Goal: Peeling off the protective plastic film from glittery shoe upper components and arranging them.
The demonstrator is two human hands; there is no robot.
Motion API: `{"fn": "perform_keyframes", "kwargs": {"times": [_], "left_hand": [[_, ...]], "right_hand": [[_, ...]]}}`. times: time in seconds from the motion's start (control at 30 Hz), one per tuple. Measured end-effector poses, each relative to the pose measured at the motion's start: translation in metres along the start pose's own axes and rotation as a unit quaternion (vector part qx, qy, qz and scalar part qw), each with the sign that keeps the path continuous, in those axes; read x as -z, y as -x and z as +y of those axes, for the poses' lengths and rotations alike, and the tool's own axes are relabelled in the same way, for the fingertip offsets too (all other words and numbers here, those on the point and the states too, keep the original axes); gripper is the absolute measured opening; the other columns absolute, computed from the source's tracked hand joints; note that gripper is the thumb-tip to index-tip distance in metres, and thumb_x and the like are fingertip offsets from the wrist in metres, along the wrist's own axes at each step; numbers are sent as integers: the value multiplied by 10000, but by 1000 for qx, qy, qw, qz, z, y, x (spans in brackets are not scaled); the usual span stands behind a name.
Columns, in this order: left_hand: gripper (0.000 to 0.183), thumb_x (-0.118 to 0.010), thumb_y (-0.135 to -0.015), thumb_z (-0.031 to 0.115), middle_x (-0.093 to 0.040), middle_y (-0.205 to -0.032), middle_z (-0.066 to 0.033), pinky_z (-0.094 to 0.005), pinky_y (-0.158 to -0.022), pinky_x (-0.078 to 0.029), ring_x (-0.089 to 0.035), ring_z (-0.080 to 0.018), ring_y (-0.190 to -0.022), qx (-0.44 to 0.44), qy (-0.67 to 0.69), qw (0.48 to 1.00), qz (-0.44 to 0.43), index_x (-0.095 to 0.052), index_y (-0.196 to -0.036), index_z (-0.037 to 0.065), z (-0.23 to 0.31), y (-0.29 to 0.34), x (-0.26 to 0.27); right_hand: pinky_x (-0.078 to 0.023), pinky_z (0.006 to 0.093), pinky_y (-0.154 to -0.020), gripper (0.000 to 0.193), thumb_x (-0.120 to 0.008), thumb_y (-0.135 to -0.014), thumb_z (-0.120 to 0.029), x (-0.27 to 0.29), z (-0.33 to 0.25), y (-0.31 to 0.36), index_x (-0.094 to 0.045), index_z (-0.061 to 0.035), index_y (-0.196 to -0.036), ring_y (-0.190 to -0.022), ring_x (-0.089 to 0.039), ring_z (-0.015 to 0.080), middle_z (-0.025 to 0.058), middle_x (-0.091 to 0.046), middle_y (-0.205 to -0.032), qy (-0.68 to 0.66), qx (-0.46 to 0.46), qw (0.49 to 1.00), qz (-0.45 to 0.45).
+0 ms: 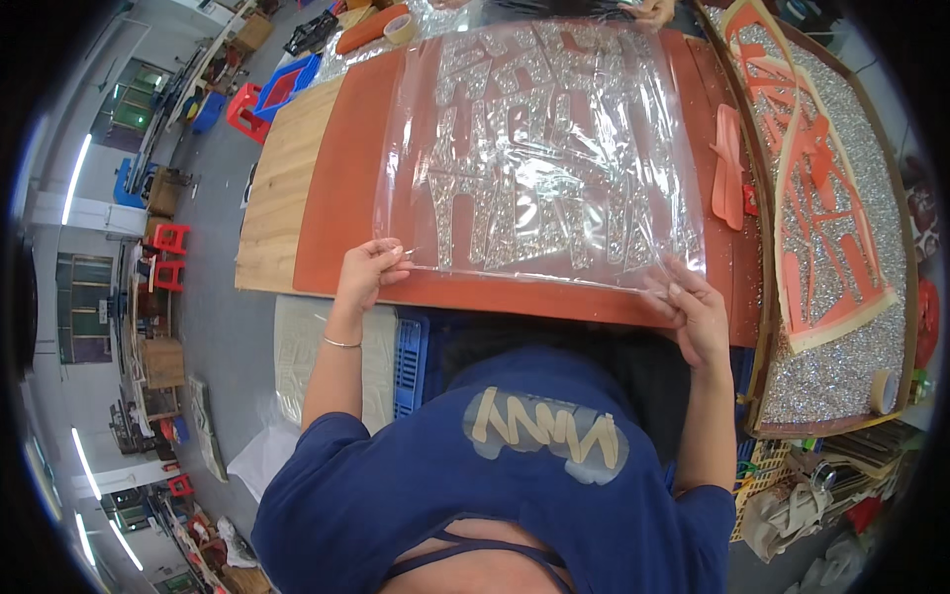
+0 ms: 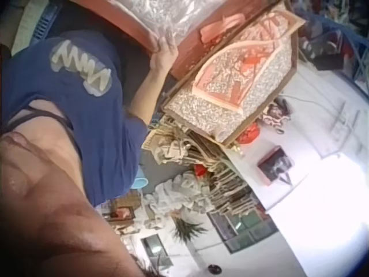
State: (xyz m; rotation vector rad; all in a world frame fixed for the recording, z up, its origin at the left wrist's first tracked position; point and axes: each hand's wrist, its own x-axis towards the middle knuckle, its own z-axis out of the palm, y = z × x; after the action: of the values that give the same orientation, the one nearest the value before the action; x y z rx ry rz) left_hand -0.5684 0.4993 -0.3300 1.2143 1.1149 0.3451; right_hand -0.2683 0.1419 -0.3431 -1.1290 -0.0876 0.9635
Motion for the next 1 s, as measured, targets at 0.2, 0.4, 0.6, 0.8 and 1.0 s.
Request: {"fn": "perform_keyframes", "kwargs": {"times": [0.2, 0.4, 0.6, 0.8, 1.0], "left_hand": [[314, -589, -883, -3, -652, -1005, -215, -313, -699, -607, -685, -269, -876, -11, 145, 988, -49, -518, -1183, -59, -22, 40, 9], [246, -566, -875, -28, -648, -1012, -241, -328, -748, -604, -682, -309, -905, 3, 251, 964, -87, -537, -1118, -52, -40, 62, -2], [191, -607, -916, 121, -658, -938, -185, -316, -710, -598, -683, -236, -836, 44, 92, 995, 25, -545, -1016, -30, -22, 65, -28], [219, -548, -955, 132, -649, -1019, -210, -335, -768, -590, -674, -266, -931, 38, 94, 992, -76, -523, -1071, -52, -36, 78, -30], [276, -553, -932, 83, -614, -1112, -271, -380, -849, -568, -636, -319, -1041, 68, 169, 962, -204, -508, -1160, -65, -41, 90, -20]], "right_hand": [[-588, 375, -818, 555, -456, -931, -5, 20, -11, 27, -266, -17, -1452, -978, -661, 304, 242, -607, -1124, -6, -16, 999, -43], [-569, 353, -838, 623, -472, -890, 29, 27, -5, 36, -221, 12, -1460, -969, -651, 276, 226, -597, -1111, -2, 101, 994, -47], [-525, 239, -686, 566, -476, -931, -13, 2, -16, 24, -287, -48, -1463, -822, -638, 159, 105, -624, -972, -54, 151, 986, 48], [-547, 245, -609, 488, -532, -973, -183, 57, -8, 14, -374, 40, -1377, -699, -641, 127, 88, -656, -883, 149, 175, 965, 127], [-570, 270, -596, 306, -540, -963, -171, 71, -10, 31, -534, 51, -1174, -742, -657, 161, 143, -665, -909, 168, 134, 960, 180]]}}
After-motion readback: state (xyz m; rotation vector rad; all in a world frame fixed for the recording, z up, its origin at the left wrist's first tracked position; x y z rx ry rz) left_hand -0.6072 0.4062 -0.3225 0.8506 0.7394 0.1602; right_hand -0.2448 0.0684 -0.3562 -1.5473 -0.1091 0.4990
